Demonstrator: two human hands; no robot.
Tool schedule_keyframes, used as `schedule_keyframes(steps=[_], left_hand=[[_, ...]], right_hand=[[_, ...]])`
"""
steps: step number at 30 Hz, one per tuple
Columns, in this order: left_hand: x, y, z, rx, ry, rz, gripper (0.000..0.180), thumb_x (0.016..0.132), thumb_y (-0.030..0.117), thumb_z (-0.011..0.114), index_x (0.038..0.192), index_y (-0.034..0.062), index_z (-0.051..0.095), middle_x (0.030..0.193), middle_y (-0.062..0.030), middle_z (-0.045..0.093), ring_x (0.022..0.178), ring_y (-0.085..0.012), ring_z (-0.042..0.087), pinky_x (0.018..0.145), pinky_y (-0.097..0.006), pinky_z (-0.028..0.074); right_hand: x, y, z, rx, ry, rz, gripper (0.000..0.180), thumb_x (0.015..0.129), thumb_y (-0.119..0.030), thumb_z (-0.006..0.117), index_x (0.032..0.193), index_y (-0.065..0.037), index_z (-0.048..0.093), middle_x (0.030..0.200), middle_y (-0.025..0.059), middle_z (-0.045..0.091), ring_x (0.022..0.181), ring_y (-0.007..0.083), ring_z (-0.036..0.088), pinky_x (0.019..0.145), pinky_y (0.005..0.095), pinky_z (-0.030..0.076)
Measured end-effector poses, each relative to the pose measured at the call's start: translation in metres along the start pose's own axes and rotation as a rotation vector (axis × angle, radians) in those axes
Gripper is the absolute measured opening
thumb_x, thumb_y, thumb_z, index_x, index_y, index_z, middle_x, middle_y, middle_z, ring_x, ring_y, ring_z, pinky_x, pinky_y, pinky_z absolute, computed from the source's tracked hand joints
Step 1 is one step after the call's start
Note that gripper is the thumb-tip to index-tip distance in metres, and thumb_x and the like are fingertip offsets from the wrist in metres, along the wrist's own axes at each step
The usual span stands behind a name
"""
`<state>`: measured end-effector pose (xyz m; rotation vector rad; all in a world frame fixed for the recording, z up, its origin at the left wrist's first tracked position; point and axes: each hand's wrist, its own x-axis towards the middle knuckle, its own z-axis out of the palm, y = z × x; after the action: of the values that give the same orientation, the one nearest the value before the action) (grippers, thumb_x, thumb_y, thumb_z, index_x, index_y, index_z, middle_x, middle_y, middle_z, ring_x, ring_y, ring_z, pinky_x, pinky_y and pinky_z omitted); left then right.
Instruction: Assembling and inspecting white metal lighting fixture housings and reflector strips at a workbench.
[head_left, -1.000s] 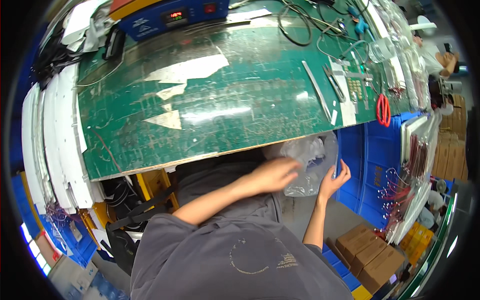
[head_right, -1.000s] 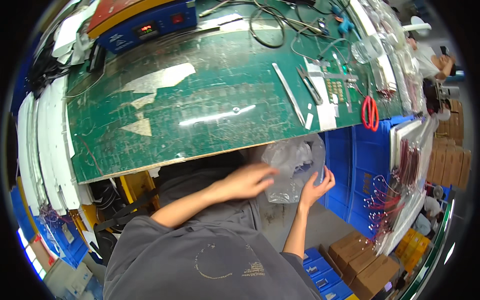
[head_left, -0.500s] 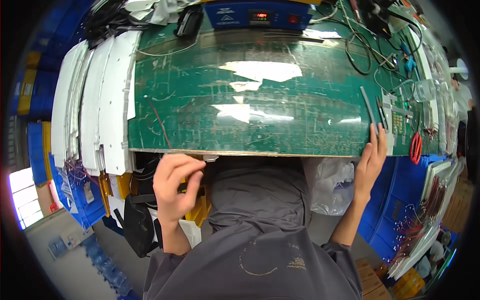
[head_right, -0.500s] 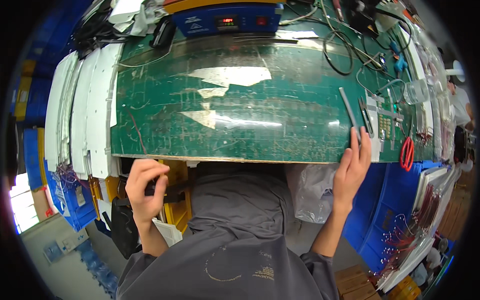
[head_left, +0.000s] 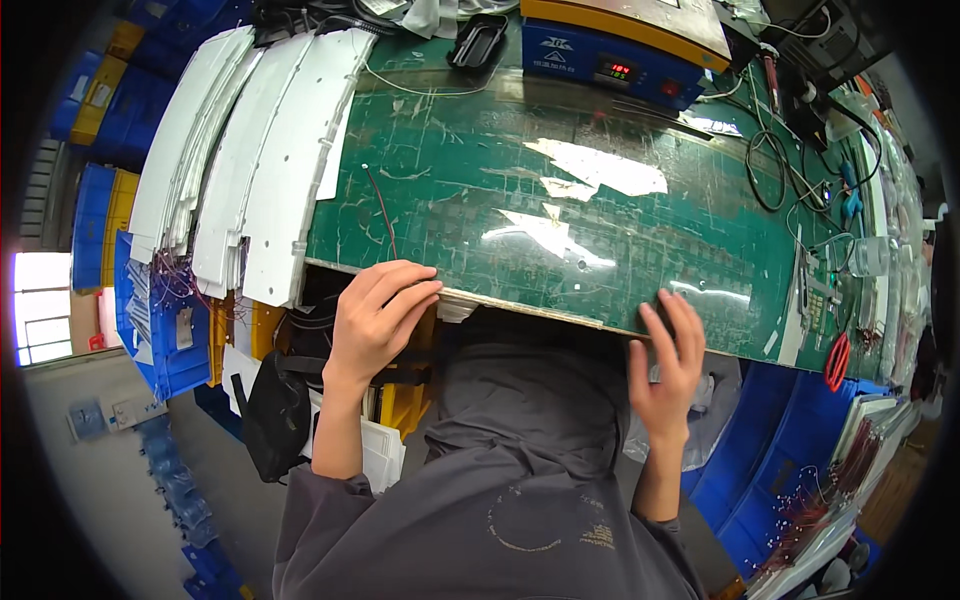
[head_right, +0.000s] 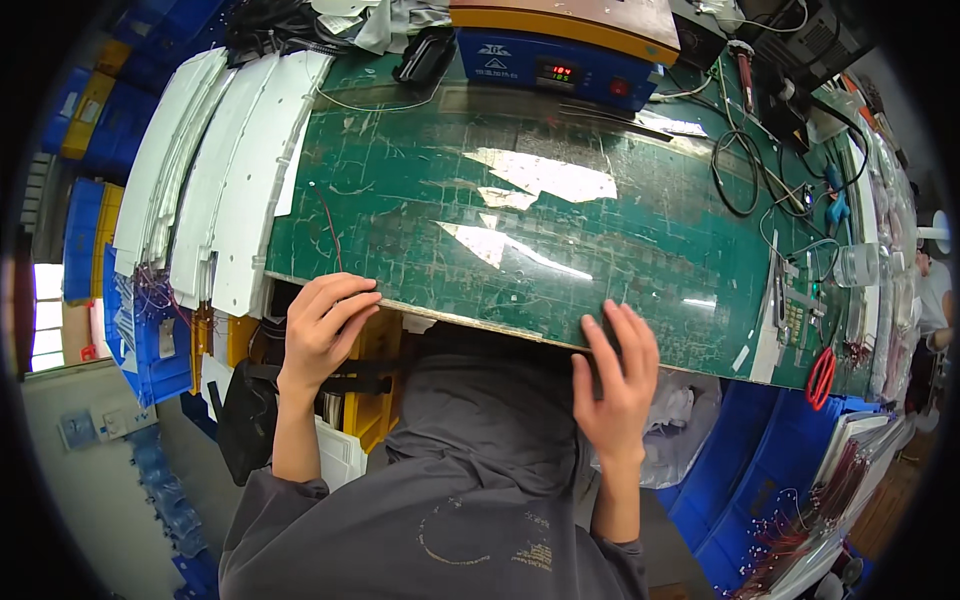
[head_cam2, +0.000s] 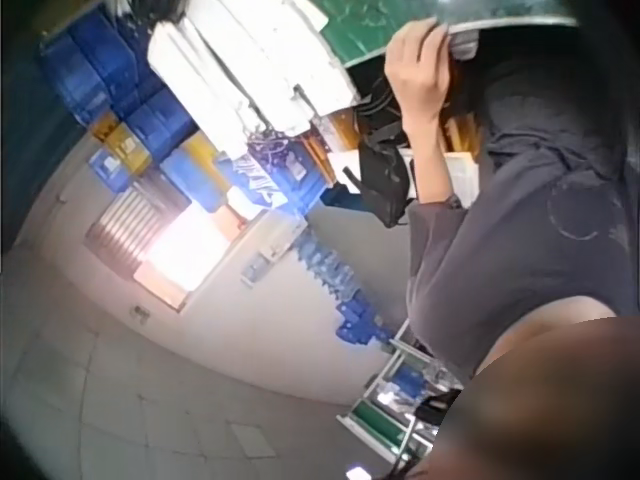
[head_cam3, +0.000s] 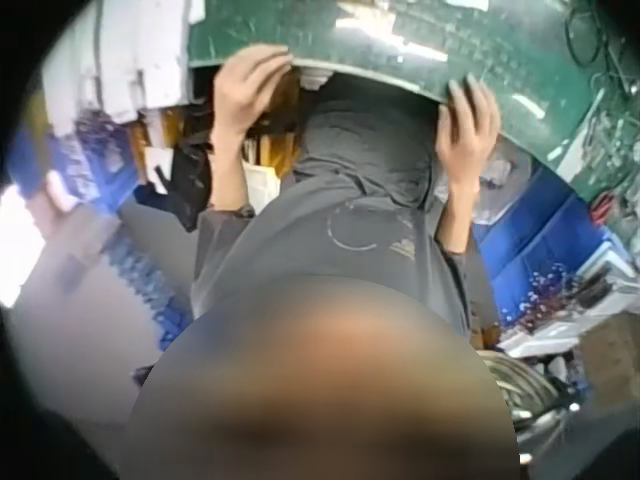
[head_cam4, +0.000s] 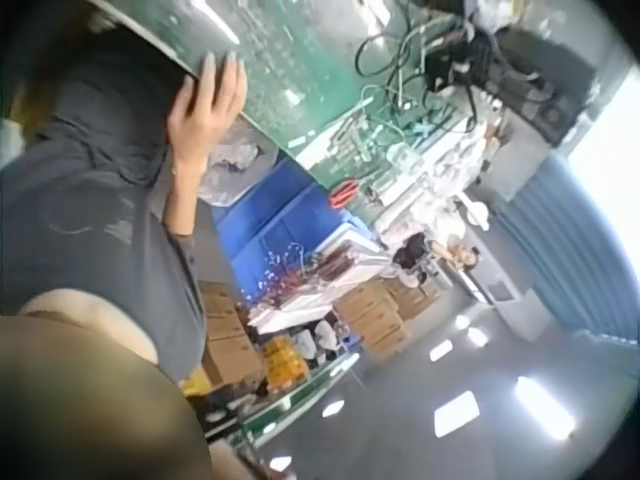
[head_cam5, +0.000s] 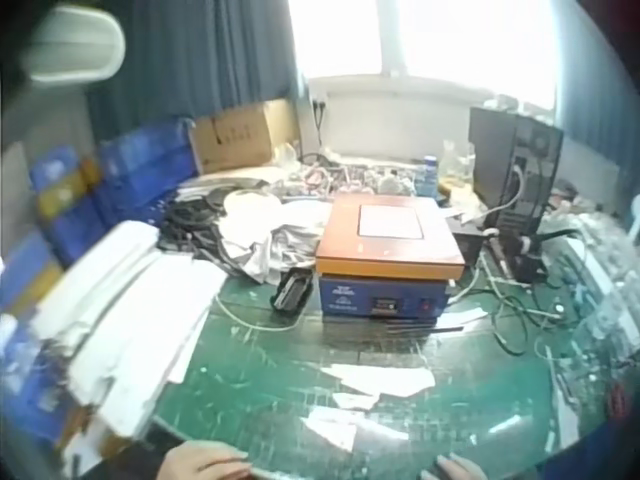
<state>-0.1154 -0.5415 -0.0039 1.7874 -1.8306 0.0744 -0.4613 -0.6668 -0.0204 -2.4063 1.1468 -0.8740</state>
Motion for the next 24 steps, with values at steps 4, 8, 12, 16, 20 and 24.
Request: schedule_keyframes(steps=[4, 8, 12, 16, 20, 24], left_hand=[[-0.002, -0.008, -0.005, 0.005, 0.015, 0.020, 0.022, 0.085, 0.006, 0.083, 0.107, 0.0070, 0.079, 0.114, 0.0003, 0.078, 0.100, -0.0207, 0.071, 0.091, -0.033, 0.056], [-0.004, -0.006, -0.009, 0.001, 0.032, 0.020, 0.023, 0.085, 0.005, 0.083, 0.107, 0.0067, 0.079, 0.112, -0.0002, 0.078, 0.099, -0.0211, 0.071, 0.089, -0.033, 0.057], [-0.003, 0.021, -0.018, -0.179, 0.112, -0.059, 0.020, 0.087, 0.013, 0.085, 0.106, 0.0077, 0.080, 0.111, -0.0028, 0.079, 0.096, -0.0228, 0.071, 0.089, -0.035, 0.056], [0.008, 0.063, -0.060, -0.560, 0.598, 0.107, 0.023, 0.100, 0.037, 0.077, 0.110, 0.0170, 0.070, 0.098, 0.0014, 0.073, 0.086, -0.0172, 0.064, 0.080, -0.034, 0.048], [0.026, 0.097, -0.118, -0.580, 0.979, 0.232, 0.022, 0.103, 0.045, 0.073, 0.111, 0.0238, 0.071, 0.098, 0.0082, 0.063, 0.089, -0.0125, 0.055, 0.083, -0.028, 0.040], [0.051, 0.123, -0.123, -0.949, 1.193, 0.517, 0.032, 0.108, 0.024, 0.069, 0.140, 0.0241, 0.066, 0.124, 0.0052, 0.071, 0.108, -0.0111, 0.064, 0.088, -0.025, 0.054]], right_hand=[[-0.008, 0.001, 0.013, -0.083, 0.039, -0.008, 0.045, 0.088, -0.002, 0.075, 0.132, -0.009, 0.074, 0.148, 0.0102, 0.065, 0.139, 0.0327, 0.059, 0.118, 0.0466, 0.045], [-0.013, 0.008, 0.012, -0.088, 0.049, -0.027, 0.044, 0.087, -0.003, 0.077, 0.130, -0.009, 0.074, 0.147, 0.0096, 0.066, 0.138, 0.0323, 0.059, 0.116, 0.0459, 0.046], [-0.012, 0.005, 0.010, -0.049, 0.062, -0.016, 0.043, 0.086, -0.003, 0.078, 0.129, -0.009, 0.074, 0.145, 0.0099, 0.067, 0.137, 0.0325, 0.060, 0.115, 0.0455, 0.047], [0.005, -0.015, -0.014, 0.070, 0.124, -0.022, 0.034, 0.090, -0.006, 0.072, 0.124, -0.009, 0.074, 0.138, 0.0106, 0.069, 0.127, 0.0341, 0.063, 0.110, 0.0468, 0.050], [0.031, -0.058, -0.097, 0.173, 0.630, -0.228, 0.019, 0.090, -0.008, 0.056, 0.100, -0.014, 0.072, 0.116, 0.0085, 0.070, 0.104, 0.0304, 0.061, 0.093, 0.0414, 0.049], [0.047, -0.090, -0.157, 0.477, 1.042, -0.570, 0.017, 0.096, -0.029, 0.064, 0.095, -0.013, 0.070, 0.092, 0.0034, 0.061, 0.093, 0.0215, 0.048, 0.092, 0.0388, 0.037]])
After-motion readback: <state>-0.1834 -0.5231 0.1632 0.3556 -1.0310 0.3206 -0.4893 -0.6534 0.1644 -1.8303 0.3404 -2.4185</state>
